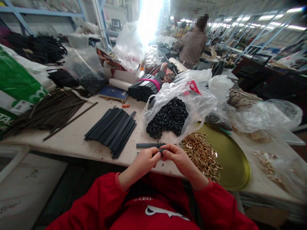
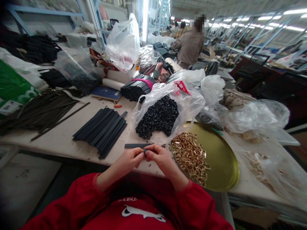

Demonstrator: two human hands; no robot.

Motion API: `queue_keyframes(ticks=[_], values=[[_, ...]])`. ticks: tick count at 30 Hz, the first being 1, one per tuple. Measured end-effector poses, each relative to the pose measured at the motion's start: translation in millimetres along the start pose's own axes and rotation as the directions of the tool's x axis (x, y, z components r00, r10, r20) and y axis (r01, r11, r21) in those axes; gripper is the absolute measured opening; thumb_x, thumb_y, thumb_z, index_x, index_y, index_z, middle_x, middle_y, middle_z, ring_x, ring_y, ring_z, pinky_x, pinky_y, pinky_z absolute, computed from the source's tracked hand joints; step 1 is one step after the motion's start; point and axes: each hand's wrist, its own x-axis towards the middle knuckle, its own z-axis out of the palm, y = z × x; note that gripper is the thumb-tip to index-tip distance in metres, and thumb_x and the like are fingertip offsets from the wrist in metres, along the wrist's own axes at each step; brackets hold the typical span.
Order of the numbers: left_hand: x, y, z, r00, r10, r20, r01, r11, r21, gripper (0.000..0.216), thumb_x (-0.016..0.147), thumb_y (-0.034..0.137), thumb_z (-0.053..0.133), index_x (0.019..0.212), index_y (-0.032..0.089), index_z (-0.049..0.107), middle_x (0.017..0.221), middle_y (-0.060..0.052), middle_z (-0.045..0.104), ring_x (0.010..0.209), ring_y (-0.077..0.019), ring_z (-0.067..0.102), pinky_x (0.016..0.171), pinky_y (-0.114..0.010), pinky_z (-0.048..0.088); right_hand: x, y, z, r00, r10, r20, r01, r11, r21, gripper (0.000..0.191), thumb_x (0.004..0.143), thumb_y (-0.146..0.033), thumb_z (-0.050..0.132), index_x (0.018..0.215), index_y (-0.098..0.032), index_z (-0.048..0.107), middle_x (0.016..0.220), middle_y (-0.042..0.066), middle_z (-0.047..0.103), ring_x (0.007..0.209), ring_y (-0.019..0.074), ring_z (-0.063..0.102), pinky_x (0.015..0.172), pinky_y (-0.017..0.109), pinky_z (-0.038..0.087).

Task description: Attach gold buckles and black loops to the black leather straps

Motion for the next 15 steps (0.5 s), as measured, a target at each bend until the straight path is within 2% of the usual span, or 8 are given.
queue_keyframes(ticks=[3, 5, 7, 9, 12, 15], values=[[-7.6, 6.4, 2.4, 0.998, -0.042, -0.054, 0.038, 0.997, -0.072, 0.018, 0.079, 0.024, 0.042, 0.093, 0.016, 0.050, 0.058, 0.004, 0.054, 0.053, -0.0107, 0.049, 0.053, -0.021, 0.036, -6.9, 0.3, 2.9, 0.999, -0.035, -0.022, 0.035, 0.999, 0.009, 0.025, 0.064, -0.037, 0.071, 0.078, -0.018, 0.064, 0.063, -0.003, 0.059, 0.057, 0.0098, 0.050, 0.058, 0.024, 0.040], [-11.5, 9.4, 4.3, 0.997, -0.053, -0.063, 0.046, 0.992, -0.121, 0.028, 0.076, 0.017, 0.042, 0.104, 0.016, 0.043, 0.061, 0.004, 0.056, 0.056, -0.0110, 0.051, 0.056, -0.022, 0.038, -12.3, 1.8, 5.4, 0.998, -0.056, -0.031, 0.056, 0.998, 0.024, 0.024, 0.066, -0.038, 0.070, 0.078, -0.018, 0.063, 0.063, -0.003, 0.059, 0.057, 0.0097, 0.050, 0.058, 0.024, 0.040], [-14.0, 10.3, 6.5, 0.998, -0.024, -0.052, 0.015, 0.986, -0.163, 0.029, 0.075, 0.014, 0.041, 0.104, 0.016, 0.041, 0.063, 0.004, 0.057, 0.059, -0.0112, 0.054, 0.059, -0.023, 0.040, -18.8, 4.0, 8.4, 0.997, -0.076, -0.022, 0.077, 0.997, 0.026, 0.025, 0.066, -0.038, 0.070, 0.078, -0.018, 0.062, 0.063, -0.003, 0.059, 0.057, 0.0106, 0.051, 0.058, 0.025, 0.040], [-15.1, 9.2, 8.4, 0.998, 0.001, -0.057, -0.012, 0.980, -0.198, 0.025, 0.076, 0.015, 0.041, 0.101, 0.016, 0.041, 0.066, 0.003, 0.058, 0.062, -0.0113, 0.056, 0.061, -0.023, 0.041, -25.3, 5.9, 10.6, 0.997, -0.078, -0.009, 0.078, 0.995, 0.061, 0.027, 0.069, -0.043, 0.066, 0.079, -0.018, 0.062, 0.063, -0.001, 0.060, 0.059, 0.0122, 0.053, 0.060, 0.026, 0.041], [-15.4, 6.1, 10.3, 0.996, -0.015, -0.085, 0.001, 0.986, -0.166, 0.022, 0.078, 0.022, 0.045, 0.099, 0.017, 0.042, 0.066, 0.003, 0.059, 0.059, -0.0114, 0.056, 0.056, -0.022, 0.040, -32.4, 6.7, 10.9, 1.000, -0.023, -0.019, 0.027, 0.973, 0.230, 0.039, 0.077, -0.054, 0.052, 0.081, -0.016, 0.063, 0.068, 0.003, 0.062, 0.060, 0.0131, 0.055, 0.061, 0.028, 0.043], [-15.6, 4.3, 11.0, 0.995, -0.018, -0.095, 0.008, 0.995, -0.103, 0.026, 0.077, 0.030, 0.052, 0.098, 0.017, 0.044, 0.070, 0.001, 0.062, 0.062, -0.0131, 0.058, 0.057, -0.023, 0.041, -35.3, 7.0, 10.1, 0.998, 0.055, -0.024, -0.043, 0.935, 0.352, 0.030, 0.072, -0.047, 0.063, 0.077, -0.017, 0.062, 0.067, -0.001, 0.060, 0.055, 0.0087, 0.052, 0.056, 0.023, 0.041]])
